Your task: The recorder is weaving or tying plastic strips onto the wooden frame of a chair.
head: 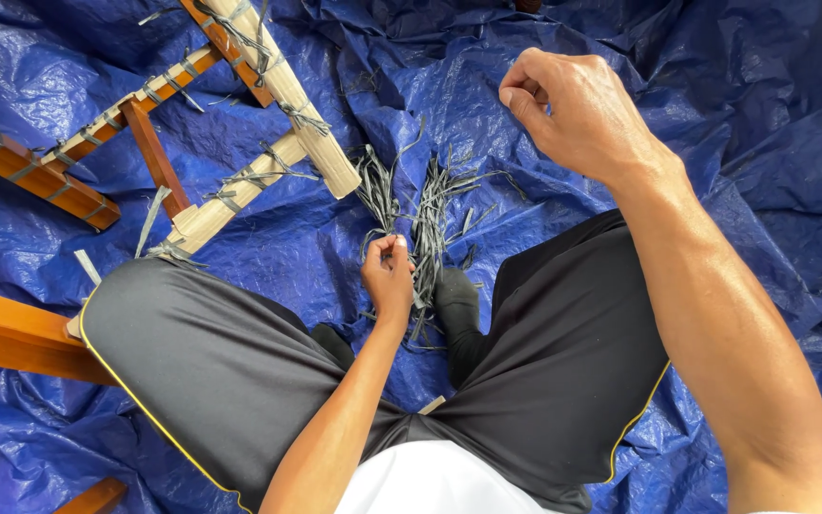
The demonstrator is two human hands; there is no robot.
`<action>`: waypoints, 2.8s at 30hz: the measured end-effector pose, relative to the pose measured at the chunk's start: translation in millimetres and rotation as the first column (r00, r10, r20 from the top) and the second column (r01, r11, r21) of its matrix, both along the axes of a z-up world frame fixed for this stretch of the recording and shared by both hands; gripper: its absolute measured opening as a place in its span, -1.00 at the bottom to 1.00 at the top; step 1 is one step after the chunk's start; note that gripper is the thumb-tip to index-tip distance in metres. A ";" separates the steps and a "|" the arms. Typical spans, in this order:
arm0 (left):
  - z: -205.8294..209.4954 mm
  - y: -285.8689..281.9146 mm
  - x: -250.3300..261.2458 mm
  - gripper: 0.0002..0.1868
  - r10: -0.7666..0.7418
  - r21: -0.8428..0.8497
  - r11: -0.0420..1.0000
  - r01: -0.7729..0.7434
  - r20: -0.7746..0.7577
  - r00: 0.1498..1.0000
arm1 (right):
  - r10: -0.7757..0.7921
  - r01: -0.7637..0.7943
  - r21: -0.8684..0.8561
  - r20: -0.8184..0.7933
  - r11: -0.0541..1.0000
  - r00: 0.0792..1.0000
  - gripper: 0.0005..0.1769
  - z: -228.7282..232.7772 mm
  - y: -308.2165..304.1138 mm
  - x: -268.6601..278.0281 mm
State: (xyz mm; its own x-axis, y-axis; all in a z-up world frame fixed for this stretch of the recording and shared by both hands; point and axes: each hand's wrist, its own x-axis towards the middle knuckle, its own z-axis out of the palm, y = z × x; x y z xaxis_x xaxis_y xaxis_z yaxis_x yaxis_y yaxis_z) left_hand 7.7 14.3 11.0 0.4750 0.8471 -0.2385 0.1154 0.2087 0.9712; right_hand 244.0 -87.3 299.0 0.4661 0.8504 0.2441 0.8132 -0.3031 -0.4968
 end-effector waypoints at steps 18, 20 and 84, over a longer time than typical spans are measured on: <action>216.5 75.3 45.8 -0.83 -0.412 -0.024 0.869 0.495 0.520 0.748 | 0.176 -0.220 -0.090 -0.350 0.971 0.920 -0.60 -5.5 58.1 -30.7; 216.5 85.3 47.7 -0.83 -0.442 0.034 0.869 0.494 0.503 0.743 | 0.178 -0.225 -0.025 -0.529 0.974 0.830 -0.61 -8.1 66.8 -29.3; -130.3 207.7 86.9 -0.59 0.151 0.578 0.809 -0.105 -0.033 0.988 | -0.043 -0.170 -0.513 -0.377 0.841 0.925 -0.80 -159.4 250.4 -24.6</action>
